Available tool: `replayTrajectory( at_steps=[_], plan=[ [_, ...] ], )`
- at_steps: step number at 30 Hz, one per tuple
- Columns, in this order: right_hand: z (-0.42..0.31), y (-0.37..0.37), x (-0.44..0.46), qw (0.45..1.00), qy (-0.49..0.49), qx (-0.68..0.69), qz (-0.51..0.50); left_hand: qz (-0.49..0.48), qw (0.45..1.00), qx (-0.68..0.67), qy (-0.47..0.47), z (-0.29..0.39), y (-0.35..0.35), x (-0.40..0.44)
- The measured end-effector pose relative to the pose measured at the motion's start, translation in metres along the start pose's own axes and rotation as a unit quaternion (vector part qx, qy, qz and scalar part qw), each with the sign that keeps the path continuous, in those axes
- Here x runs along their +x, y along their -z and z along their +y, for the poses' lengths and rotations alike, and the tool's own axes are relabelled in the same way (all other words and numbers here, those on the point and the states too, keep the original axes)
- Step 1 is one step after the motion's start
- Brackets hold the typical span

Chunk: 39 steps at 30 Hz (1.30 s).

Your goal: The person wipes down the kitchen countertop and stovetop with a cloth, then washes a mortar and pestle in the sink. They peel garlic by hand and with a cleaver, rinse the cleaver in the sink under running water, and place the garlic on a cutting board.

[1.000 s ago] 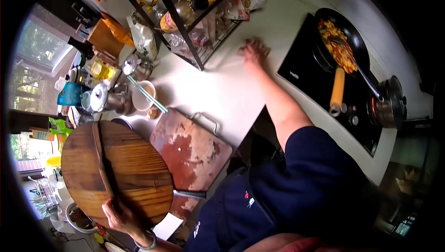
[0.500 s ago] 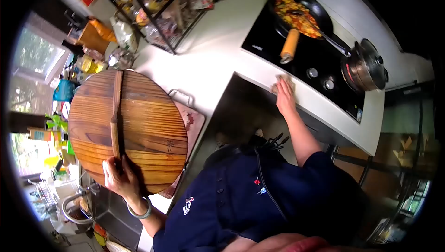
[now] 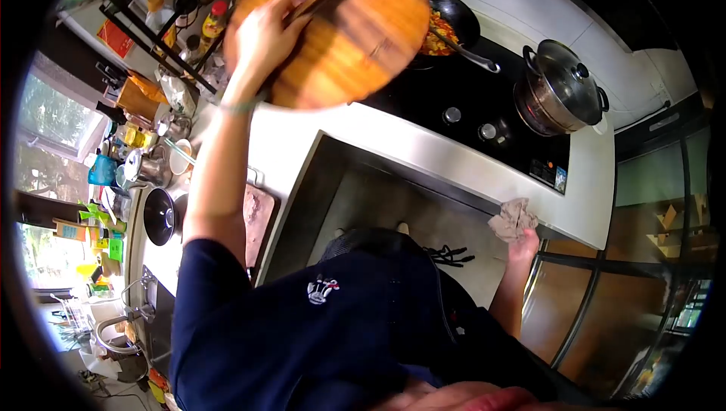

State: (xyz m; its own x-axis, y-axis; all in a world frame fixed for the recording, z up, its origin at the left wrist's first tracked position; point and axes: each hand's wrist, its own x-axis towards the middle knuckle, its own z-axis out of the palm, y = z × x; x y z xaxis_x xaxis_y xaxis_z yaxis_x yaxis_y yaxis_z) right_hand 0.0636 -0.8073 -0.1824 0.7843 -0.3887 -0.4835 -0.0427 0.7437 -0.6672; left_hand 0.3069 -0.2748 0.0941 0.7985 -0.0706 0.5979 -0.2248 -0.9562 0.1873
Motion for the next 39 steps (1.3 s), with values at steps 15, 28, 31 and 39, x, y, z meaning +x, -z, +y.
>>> replayTrajectory(
  at_steps=[15, 28, 31, 39],
  plan=[
    [-0.022, 0.104, -0.031, 0.997, 0.060, 0.012, 0.055, -0.178, 0.979, 0.072, 0.067, 0.090, -0.261, 0.126],
    [-0.028, 0.031, -0.014, 0.993, 0.037, -0.081, 0.078, -0.187, 0.973, 0.096, 0.099, 0.091, -0.292, 0.132],
    [-0.030, 0.018, 0.002, 0.996, 0.014, -0.065, 0.055, -0.151, 0.980, 0.104, 0.080, 0.074, -0.302, 0.142],
    [-0.017, -0.028, 0.075, 0.999, -0.035, -0.008, -0.040, -0.084, 0.989, -0.080, -0.091, 0.097, -0.180, 0.122]
  ],
)
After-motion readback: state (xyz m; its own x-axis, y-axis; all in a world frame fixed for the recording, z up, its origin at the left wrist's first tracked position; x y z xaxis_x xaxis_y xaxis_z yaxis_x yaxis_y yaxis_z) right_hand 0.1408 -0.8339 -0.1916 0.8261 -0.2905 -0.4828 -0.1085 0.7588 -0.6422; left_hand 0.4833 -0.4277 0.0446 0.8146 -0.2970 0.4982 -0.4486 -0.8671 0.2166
